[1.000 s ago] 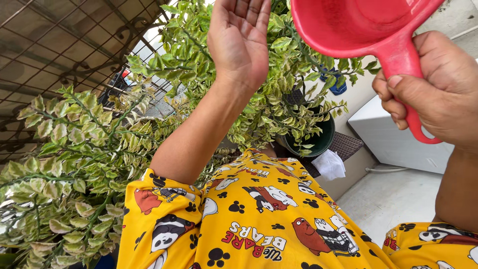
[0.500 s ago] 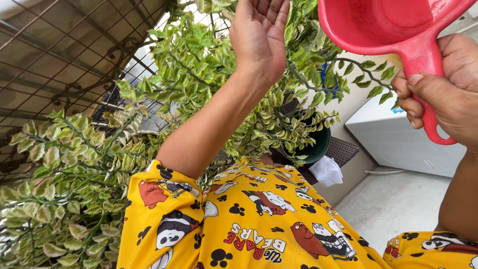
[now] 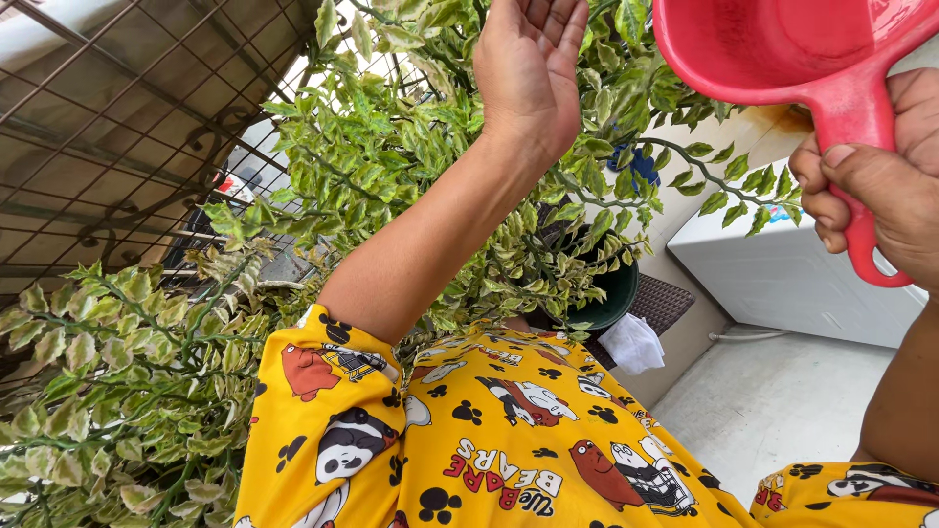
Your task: The person scoops water from a bucket using a red plastic scoop and pours it onto the leaves of a potted plant. The person repeats this action multiple times, moving around the plant to water different sections.
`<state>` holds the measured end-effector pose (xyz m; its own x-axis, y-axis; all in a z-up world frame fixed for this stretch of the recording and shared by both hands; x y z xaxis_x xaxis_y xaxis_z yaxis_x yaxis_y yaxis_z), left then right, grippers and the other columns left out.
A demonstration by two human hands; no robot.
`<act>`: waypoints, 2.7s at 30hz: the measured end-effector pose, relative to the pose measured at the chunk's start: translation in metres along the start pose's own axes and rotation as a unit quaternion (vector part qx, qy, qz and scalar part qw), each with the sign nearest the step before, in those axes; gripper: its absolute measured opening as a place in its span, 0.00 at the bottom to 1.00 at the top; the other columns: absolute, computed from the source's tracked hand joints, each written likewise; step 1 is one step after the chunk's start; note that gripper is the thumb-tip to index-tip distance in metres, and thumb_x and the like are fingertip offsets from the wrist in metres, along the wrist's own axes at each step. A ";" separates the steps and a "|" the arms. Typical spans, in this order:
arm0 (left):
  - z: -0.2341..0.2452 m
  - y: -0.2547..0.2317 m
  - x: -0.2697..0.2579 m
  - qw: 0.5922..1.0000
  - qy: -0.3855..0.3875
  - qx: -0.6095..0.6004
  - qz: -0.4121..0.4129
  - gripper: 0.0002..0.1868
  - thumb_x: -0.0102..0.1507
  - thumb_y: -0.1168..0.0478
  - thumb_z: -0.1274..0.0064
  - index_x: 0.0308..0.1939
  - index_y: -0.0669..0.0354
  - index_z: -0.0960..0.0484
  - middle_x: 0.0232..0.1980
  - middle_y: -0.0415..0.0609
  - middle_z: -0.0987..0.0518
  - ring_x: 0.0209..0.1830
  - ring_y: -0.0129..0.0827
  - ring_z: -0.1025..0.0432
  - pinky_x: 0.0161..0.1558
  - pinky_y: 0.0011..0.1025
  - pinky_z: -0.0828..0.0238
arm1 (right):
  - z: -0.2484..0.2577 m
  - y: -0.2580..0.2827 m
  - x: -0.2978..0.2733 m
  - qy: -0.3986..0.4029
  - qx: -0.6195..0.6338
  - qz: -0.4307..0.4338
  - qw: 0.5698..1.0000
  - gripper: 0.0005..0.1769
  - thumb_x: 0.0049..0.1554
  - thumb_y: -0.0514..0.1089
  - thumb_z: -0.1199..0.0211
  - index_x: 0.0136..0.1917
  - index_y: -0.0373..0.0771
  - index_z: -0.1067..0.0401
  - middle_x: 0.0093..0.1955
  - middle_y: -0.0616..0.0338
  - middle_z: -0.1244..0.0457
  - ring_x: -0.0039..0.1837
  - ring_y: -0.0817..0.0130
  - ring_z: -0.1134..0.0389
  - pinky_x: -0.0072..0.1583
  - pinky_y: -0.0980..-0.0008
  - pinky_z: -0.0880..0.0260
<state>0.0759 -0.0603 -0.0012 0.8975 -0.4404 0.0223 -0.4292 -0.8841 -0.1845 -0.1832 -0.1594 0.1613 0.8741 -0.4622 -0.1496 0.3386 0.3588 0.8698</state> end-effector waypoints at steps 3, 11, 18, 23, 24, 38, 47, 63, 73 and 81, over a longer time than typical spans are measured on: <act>0.003 -0.001 0.002 1.000 -0.002 -0.003 0.001 0.19 0.77 0.52 0.56 0.51 0.69 0.24 0.53 0.55 0.21 0.56 0.42 0.26 0.67 0.46 0.33 | -0.001 0.001 0.001 0.000 0.002 0.000 1.000 0.18 0.61 0.32 0.57 0.64 0.29 0.42 0.42 0.56 0.41 0.32 0.77 0.43 0.30 0.73 0.37; 0.009 -0.033 0.000 1.000 0.001 -0.008 -0.019 0.20 0.77 0.52 0.58 0.54 0.69 0.25 0.56 0.57 0.22 0.59 0.44 0.27 0.69 0.46 0.35 | -0.023 0.020 0.000 0.015 0.004 0.009 1.000 0.20 0.62 0.32 0.56 0.67 0.30 0.42 0.43 0.54 0.39 0.34 0.77 0.42 0.32 0.72 0.37; 0.016 -0.078 -0.011 0.999 -0.013 -0.005 -0.047 0.18 0.77 0.55 0.60 0.57 0.69 0.25 0.59 0.56 0.23 0.61 0.44 0.28 0.71 0.46 0.37 | -0.052 0.042 -0.003 0.020 -0.002 0.044 0.999 0.15 0.63 0.31 0.54 0.64 0.29 0.44 0.44 0.55 0.38 0.34 0.79 0.42 0.33 0.73 0.37; 0.019 -0.108 -0.020 0.997 -0.018 -0.001 -0.072 0.18 0.77 0.55 0.60 0.57 0.69 0.25 0.59 0.56 0.23 0.62 0.43 0.28 0.71 0.46 0.37 | -0.072 0.054 0.002 0.073 -0.002 0.058 0.996 0.15 0.64 0.31 0.53 0.64 0.29 0.43 0.43 0.55 0.39 0.34 0.79 0.41 0.34 0.74 0.35; 0.019 -0.113 -0.022 0.997 -0.018 -0.001 -0.080 0.18 0.77 0.55 0.60 0.57 0.69 0.25 0.60 0.56 0.23 0.62 0.43 0.29 0.71 0.46 0.37 | -0.075 0.057 0.002 0.077 -0.001 0.065 0.995 0.15 0.64 0.31 0.53 0.65 0.29 0.43 0.43 0.55 0.39 0.34 0.79 0.41 0.34 0.74 0.35; 0.026 -0.173 -0.060 0.993 -0.040 -0.006 -0.110 0.22 0.77 0.54 0.63 0.67 0.68 0.30 0.65 0.57 0.26 0.66 0.45 0.31 0.74 0.47 0.39 | -0.122 0.068 -0.001 0.181 -0.009 0.102 0.978 0.13 0.66 0.31 0.51 0.63 0.31 0.45 0.45 0.56 0.39 0.36 0.79 0.40 0.35 0.75 0.33; 0.022 -0.192 -0.079 0.993 -0.048 -0.001 -0.106 0.24 0.77 0.53 0.65 0.69 0.68 0.31 0.69 0.58 0.28 0.70 0.45 0.33 0.76 0.46 0.41 | -0.140 0.058 -0.007 0.246 0.022 0.074 0.966 0.11 0.67 0.33 0.50 0.61 0.33 0.45 0.46 0.56 0.38 0.38 0.78 0.39 0.36 0.76 0.33; 0.015 -0.162 -0.079 0.996 -0.043 0.002 -0.079 0.26 0.78 0.52 0.68 0.72 0.69 0.34 0.72 0.59 0.30 0.73 0.46 0.35 0.77 0.46 0.43 | -0.118 0.034 -0.033 0.210 0.003 0.046 0.977 0.15 0.67 0.34 0.50 0.66 0.32 0.44 0.46 0.55 0.37 0.37 0.78 0.39 0.34 0.75 0.33; 0.008 -0.125 -0.068 0.998 -0.037 0.010 -0.049 0.26 0.77 0.53 0.67 0.72 0.70 0.34 0.71 0.59 0.29 0.72 0.47 0.34 0.76 0.47 0.42 | -0.078 0.017 -0.044 0.127 -0.009 0.036 0.991 0.16 0.67 0.32 0.51 0.68 0.29 0.44 0.46 0.54 0.37 0.36 0.77 0.39 0.35 0.74 0.32; -0.009 -0.080 -0.055 1.000 -0.025 0.007 -0.013 0.25 0.78 0.54 0.65 0.70 0.70 0.32 0.70 0.59 0.28 0.71 0.46 0.33 0.75 0.45 0.41 | -0.051 0.016 -0.048 0.043 -0.003 0.031 0.999 0.16 0.66 0.30 0.53 0.66 0.26 0.44 0.45 0.51 0.37 0.35 0.76 0.39 0.34 0.73 0.33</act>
<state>0.0602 0.0336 0.0210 0.9126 -0.4083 -0.0226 -0.4044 -0.8927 -0.1991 -0.2021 -0.0905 0.1586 0.9197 -0.3682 -0.1362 0.2854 0.3887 0.8761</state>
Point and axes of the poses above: each hand's wrist, its own x-axis towards the middle knuckle, its own z-axis out of the back of the hand, y = z × x, the point moved 8 cm from there along x, towards the middle knuckle
